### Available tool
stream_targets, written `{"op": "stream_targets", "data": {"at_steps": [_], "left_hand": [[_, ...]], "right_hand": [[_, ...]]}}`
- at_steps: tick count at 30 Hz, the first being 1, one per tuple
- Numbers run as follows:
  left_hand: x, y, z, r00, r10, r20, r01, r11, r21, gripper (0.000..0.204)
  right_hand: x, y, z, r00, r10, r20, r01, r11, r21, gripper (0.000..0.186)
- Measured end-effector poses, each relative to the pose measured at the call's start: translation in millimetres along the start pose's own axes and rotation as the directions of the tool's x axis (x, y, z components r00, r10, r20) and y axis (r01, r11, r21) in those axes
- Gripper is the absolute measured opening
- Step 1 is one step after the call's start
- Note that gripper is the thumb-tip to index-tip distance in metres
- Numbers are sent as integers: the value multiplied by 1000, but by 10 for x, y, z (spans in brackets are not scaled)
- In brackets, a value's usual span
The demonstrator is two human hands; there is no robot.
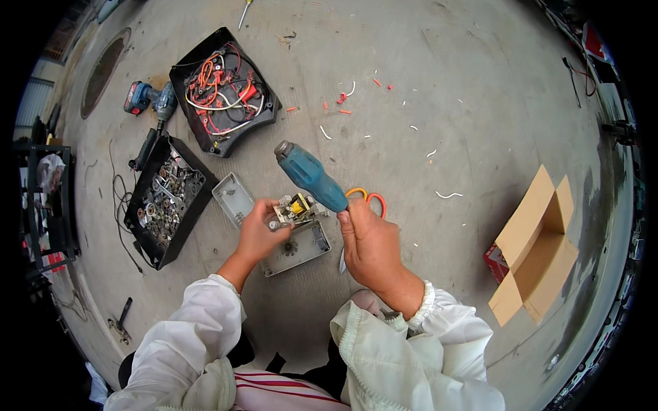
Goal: The person uses scissors to pry open a gray plastic electrical box, then removes the internal circuit board and components. They use a screwdriver to adjust parts on the board and handle wires and small parts while working on the ground.
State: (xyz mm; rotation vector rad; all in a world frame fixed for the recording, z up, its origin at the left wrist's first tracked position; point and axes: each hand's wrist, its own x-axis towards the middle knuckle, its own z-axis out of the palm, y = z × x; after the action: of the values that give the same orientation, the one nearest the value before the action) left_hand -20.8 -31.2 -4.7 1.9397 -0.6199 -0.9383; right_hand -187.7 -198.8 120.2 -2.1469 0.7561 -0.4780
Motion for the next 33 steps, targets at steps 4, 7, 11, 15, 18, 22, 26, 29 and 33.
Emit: {"op": "stream_targets", "data": {"at_steps": [4, 7, 11, 15, 18, 22, 26, 29, 33], "left_hand": [[22, 83, 103, 997, 76, -4, -76, 997, 35, 52], [5, -108, 76, 993, 122, 0, -122, 993, 3, 50], [1, -55, -1, 992, 118, -45, -113, 988, 108, 47], [55, 37, 71, 987, 162, -4, -157, 962, 222, 45], [154, -19, 53, 978, 207, -7, -203, 963, 178, 46], [7, -66, -3, 989, 142, -34, -137, 983, 118, 46], [14, 27, 40, 990, 142, 22, -143, 977, 156, 47], [102, -37, 19, 986, 159, 45, -161, 984, 69, 42], [88, -227, 2, 995, -78, 62, 97, 903, -419, 25]], "right_hand": [[-380, 723, 347, 948, 111, 299, -23, 958, -285, 22], [-306, 752, 199, 896, 312, 315, -150, 883, -445, 22], [-23, 119, 7, 997, 60, 45, -61, 998, 34, 18], [-429, 610, 274, 984, -6, 176, 24, 995, -101, 18], [-375, 952, 289, 891, 305, 335, -178, 916, -360, 23], [-201, 213, 65, 965, 194, 177, -191, 981, -35, 26], [-578, 650, 276, 931, 200, 305, -173, 978, -113, 25], [-583, 1108, 338, 890, 341, 303, -225, 905, -360, 25], [-312, 1277, 180, 934, 348, 85, -287, 869, -404, 27]]}}
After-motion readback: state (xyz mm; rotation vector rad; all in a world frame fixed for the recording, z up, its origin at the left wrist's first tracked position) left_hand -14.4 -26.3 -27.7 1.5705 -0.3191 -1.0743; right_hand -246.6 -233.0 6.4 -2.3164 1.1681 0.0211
